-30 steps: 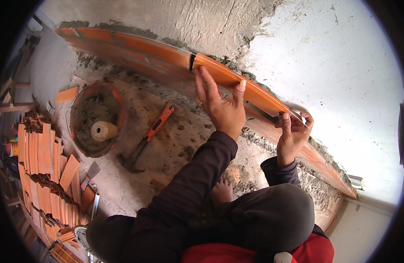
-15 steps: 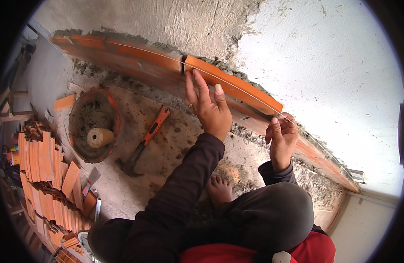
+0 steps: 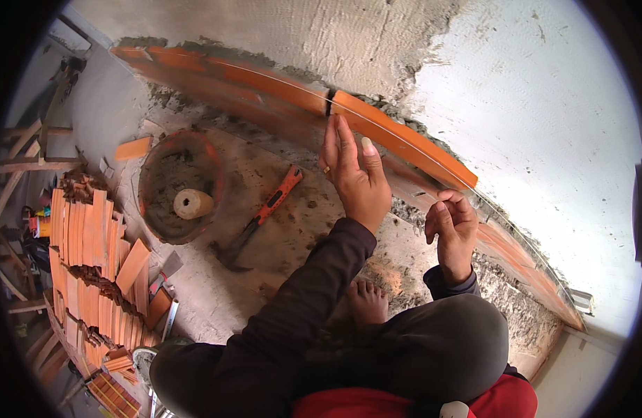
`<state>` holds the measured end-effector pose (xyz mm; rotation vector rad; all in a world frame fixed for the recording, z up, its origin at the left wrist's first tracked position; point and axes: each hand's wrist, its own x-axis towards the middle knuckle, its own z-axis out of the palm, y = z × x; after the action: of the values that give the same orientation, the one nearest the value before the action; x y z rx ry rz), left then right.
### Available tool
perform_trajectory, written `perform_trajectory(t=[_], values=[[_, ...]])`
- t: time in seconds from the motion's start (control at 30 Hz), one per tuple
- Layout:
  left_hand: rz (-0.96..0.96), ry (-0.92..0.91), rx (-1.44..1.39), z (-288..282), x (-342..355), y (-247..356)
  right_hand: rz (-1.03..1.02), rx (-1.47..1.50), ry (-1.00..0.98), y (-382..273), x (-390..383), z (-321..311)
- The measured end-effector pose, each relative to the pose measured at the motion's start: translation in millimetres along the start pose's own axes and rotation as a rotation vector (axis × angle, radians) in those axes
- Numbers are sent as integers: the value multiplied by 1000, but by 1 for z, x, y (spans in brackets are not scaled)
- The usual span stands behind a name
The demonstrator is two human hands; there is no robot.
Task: The person applies mortar to the edge of a wall using a trowel, applies mortar to individual decorative tiles, and positions them against the wall, using a hammer to tap them into place.
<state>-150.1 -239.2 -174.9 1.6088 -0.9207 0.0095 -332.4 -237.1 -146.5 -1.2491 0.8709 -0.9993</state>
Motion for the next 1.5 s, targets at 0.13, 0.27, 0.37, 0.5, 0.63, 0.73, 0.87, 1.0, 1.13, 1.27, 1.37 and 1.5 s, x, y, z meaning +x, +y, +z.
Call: perform_trajectory(t=[0.13,0.27,0.37,0.5,0.63,0.73,0.87,1.0,1.13,1.27,1.37,1.5], values=[[14,59,-225,-39,13,5,31,13,-66,15,2,15],[244,-220,-495,-75,45,43,8,-64,-90,19,-2,23],[336,-679,-376,-146,97,88,-12,-83,-211,42,-1,11],[15,-1093,-204,-313,176,119,-13,-226,-205,35,9,25],[-469,-713,-116,-472,120,79,128,-188,-430,27,8,48],[-779,-435,-216,-505,9,25,170,-242,-453,21,13,58],[-974,-159,-496,-481,-118,10,217,-271,-462,12,10,65],[-966,-25,-639,-465,-162,17,216,-230,-535,9,8,66],[-894,28,-667,-481,-176,48,373,-187,-764,-2,7,70],[-786,-20,-707,-493,-164,60,507,-28,-970,-21,23,53],[-812,-10,-656,-503,-163,69,523,124,-1130,-2,26,49],[-877,-25,-551,-499,-147,79,553,464,-1366,28,29,46]])
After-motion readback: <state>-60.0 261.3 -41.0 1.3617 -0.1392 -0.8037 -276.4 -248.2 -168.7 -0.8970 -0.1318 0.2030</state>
